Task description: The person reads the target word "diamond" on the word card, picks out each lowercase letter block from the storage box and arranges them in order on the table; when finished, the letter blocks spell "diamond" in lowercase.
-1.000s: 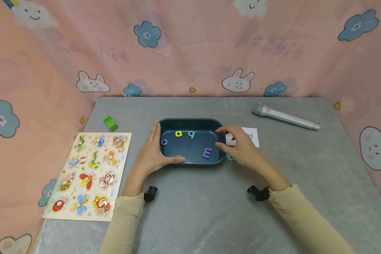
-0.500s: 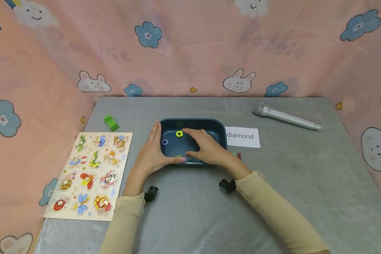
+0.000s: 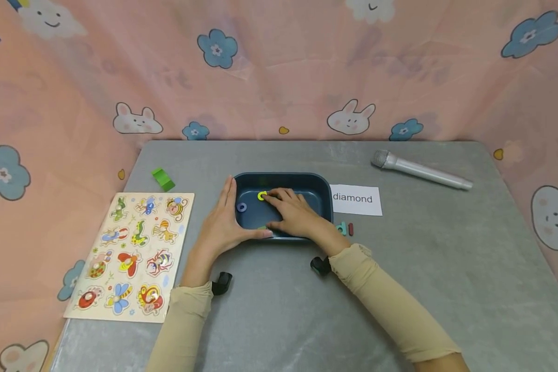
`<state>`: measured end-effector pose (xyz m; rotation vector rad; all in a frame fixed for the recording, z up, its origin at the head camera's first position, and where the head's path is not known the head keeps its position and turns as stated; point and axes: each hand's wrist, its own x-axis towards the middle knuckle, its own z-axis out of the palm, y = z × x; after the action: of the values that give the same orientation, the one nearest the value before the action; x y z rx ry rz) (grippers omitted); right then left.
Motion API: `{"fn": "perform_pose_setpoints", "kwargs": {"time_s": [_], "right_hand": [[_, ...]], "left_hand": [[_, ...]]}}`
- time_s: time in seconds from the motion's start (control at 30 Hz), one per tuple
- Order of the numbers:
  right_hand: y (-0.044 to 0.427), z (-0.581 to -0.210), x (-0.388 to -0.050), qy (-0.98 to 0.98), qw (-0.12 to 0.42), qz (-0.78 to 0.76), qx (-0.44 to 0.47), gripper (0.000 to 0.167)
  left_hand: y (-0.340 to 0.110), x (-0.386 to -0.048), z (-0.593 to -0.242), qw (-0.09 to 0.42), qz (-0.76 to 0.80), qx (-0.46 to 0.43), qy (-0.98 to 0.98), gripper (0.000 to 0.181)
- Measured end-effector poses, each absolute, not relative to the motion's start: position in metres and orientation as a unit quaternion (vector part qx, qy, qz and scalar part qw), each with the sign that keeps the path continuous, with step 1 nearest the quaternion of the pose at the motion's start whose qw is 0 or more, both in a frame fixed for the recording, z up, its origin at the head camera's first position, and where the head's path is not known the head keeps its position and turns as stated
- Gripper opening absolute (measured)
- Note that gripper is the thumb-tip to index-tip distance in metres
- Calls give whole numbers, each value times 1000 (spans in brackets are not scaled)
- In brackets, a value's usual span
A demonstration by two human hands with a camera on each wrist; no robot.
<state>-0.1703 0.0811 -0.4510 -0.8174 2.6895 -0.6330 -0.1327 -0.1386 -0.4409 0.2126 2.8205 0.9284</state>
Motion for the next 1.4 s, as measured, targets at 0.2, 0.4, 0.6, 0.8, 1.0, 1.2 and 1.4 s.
{"fn": "perform_pose_setpoints", "kwargs": {"time_s": [0.2,0.4,0.6,0.8,1.0,1.2,1.4], "right_hand": [[80,-450,-169,935,87,-206,-275,48],[80,-450,-169,943,37,-169,-285,26],[79,-446,-168,947,16,-148,-286,14],[82,-444,-166,946,15,-144,-288,5],[89,-445,-162,937,35,-183,-296,6],[97,-436,-156,912,58,-278,-297,4],[111,-424,-148,907,47,-319,-272,13]], "left_hand": [[-138,-133,-441,84,310,67,945,152],[-138,-133,-441,85,314,66,943,152],[-139,-132,-441,87,315,63,943,152],[-138,-132,-441,87,313,62,944,152],[-137,-131,-441,88,311,61,944,152],[-137,-131,-441,87,313,61,944,153],[-137,-131,-440,85,317,59,943,152]]}}
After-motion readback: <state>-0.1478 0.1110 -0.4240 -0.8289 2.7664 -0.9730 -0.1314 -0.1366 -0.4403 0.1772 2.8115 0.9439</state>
